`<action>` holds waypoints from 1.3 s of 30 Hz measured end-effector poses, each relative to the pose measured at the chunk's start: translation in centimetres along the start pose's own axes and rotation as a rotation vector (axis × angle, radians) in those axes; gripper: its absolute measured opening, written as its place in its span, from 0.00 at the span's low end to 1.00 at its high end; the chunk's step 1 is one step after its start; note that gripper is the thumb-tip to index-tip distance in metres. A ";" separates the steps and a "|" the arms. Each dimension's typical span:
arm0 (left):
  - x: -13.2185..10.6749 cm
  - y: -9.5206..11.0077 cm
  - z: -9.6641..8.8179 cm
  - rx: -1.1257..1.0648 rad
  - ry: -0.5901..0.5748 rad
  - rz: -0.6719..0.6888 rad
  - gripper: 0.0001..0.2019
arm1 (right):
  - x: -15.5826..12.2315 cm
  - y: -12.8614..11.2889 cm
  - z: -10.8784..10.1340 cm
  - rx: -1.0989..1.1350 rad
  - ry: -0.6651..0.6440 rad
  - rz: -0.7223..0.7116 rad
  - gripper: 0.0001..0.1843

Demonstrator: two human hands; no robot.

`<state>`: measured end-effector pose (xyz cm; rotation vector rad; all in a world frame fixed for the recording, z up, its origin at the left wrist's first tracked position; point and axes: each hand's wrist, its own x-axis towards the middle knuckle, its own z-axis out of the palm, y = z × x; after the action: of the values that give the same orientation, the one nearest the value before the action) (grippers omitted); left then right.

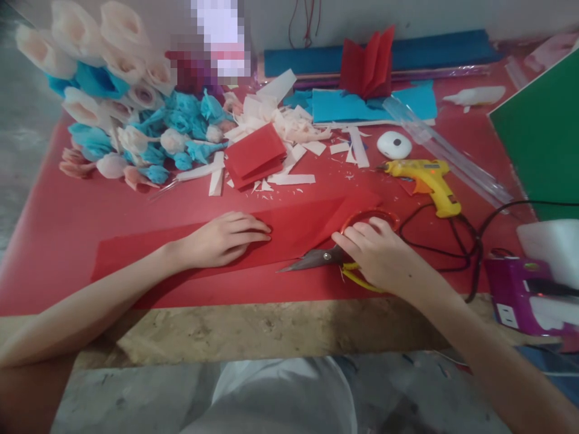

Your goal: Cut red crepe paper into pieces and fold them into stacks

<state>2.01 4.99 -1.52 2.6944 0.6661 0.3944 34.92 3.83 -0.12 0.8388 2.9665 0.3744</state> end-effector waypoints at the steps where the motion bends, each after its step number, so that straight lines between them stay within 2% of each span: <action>1: 0.0 0.0 0.0 -0.002 -0.002 -0.006 0.17 | 0.3 -0.1 0.0 0.003 0.001 -0.007 0.21; 7: -0.1 0.0 0.1 0.004 -0.009 -0.001 0.17 | 1.6 -0.5 -0.1 0.025 0.001 -0.057 0.21; 11: 0.0 -0.1 0.0 0.009 -0.022 -0.005 0.18 | 2.0 0.0 0.0 0.041 0.045 -0.105 0.19; 16: 0.1 0.1 0.0 0.057 -0.036 -0.007 0.17 | 2.2 0.6 -0.1 0.064 0.107 -0.135 0.15; 21: 0.1 0.2 0.0 0.095 -0.049 -0.005 0.17 | 1.6 0.6 -0.5 0.054 0.110 -0.183 0.14; 29: 0.0 0.1 0.1 0.048 -0.046 -0.009 0.17 | 1.1 -1.3 -0.8 -0.050 -0.010 -0.020 0.17; 39: 0.1 0.1 0.1 0.044 -0.039 -0.004 0.17 | 3.3 -2.3 -1.0 -0.005 0.041 -0.056 0.15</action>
<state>2.17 4.94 -1.59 2.7346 0.6768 0.3292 30.83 3.43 0.38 0.7543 3.0176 0.4009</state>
